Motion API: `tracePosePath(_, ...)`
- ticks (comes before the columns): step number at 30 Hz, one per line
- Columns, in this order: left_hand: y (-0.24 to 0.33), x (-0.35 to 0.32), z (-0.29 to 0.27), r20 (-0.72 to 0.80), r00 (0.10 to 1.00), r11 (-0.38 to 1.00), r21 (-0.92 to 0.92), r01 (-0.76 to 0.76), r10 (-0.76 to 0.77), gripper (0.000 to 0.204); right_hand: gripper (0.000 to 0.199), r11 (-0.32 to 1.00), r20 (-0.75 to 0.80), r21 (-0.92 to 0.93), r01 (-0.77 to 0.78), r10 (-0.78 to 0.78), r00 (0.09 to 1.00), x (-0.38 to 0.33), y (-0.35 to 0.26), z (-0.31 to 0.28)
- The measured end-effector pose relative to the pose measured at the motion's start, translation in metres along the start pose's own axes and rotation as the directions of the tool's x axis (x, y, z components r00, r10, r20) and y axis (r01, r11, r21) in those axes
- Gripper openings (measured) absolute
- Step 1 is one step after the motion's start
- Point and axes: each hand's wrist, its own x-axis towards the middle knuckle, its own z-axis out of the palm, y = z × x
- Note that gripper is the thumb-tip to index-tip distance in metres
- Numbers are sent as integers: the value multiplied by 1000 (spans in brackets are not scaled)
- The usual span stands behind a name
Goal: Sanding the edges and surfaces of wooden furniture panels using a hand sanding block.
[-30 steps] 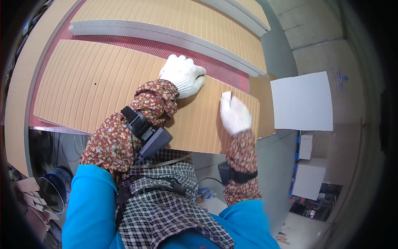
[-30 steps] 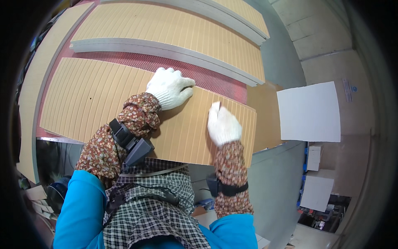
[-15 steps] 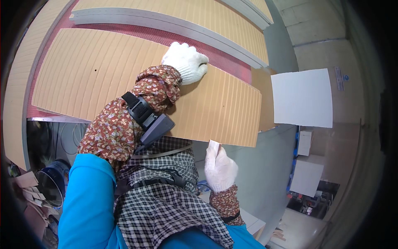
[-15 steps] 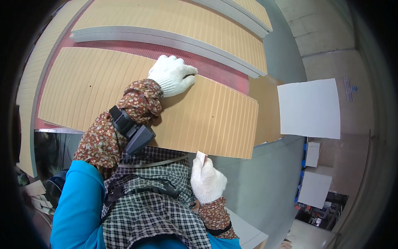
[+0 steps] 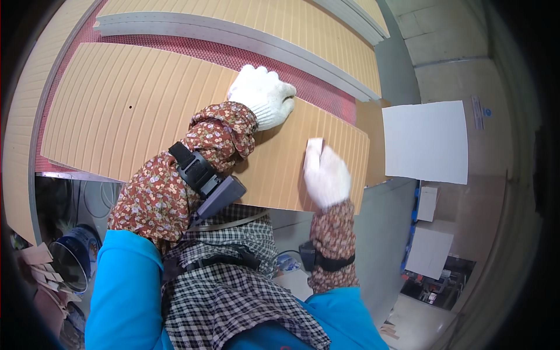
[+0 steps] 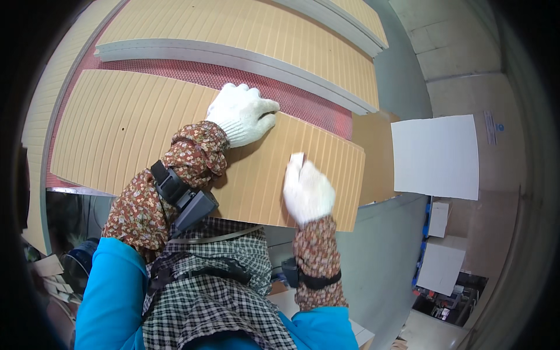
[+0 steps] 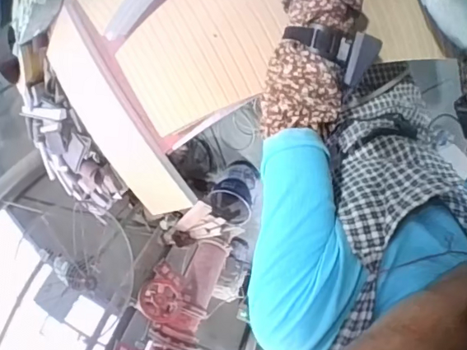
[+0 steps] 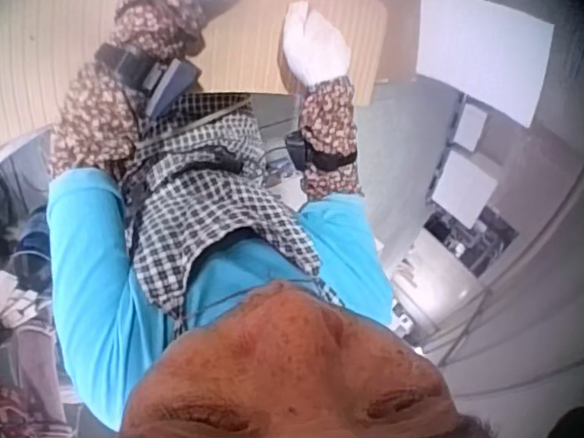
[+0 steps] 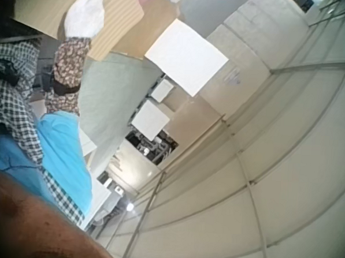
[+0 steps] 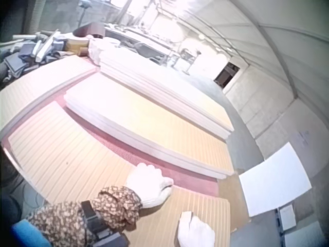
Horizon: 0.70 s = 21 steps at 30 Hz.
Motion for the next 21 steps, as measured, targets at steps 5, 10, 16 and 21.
tracePosePath(5,3,3,-2,29,1000,1000,-7,5,-4,34,62,1000,-8,-2,-15,15,1000,79,-3,-11)
tracePosePath(10,0,-1,-4,16,1000,1000,12,-1,1,34,63,998,36,-6,57,-57,998,119,-6,-16)
tracePosePath(16,3,2,3,4,1000,1000,1,-23,23,35,64,999,8,-31,-44,44,999,48,-2,-9)
tracePosePath(21,-3,-1,0,0,1000,1000,5,-5,5,36,36,992,-62,-90,92,-97,993,-53,7,17)
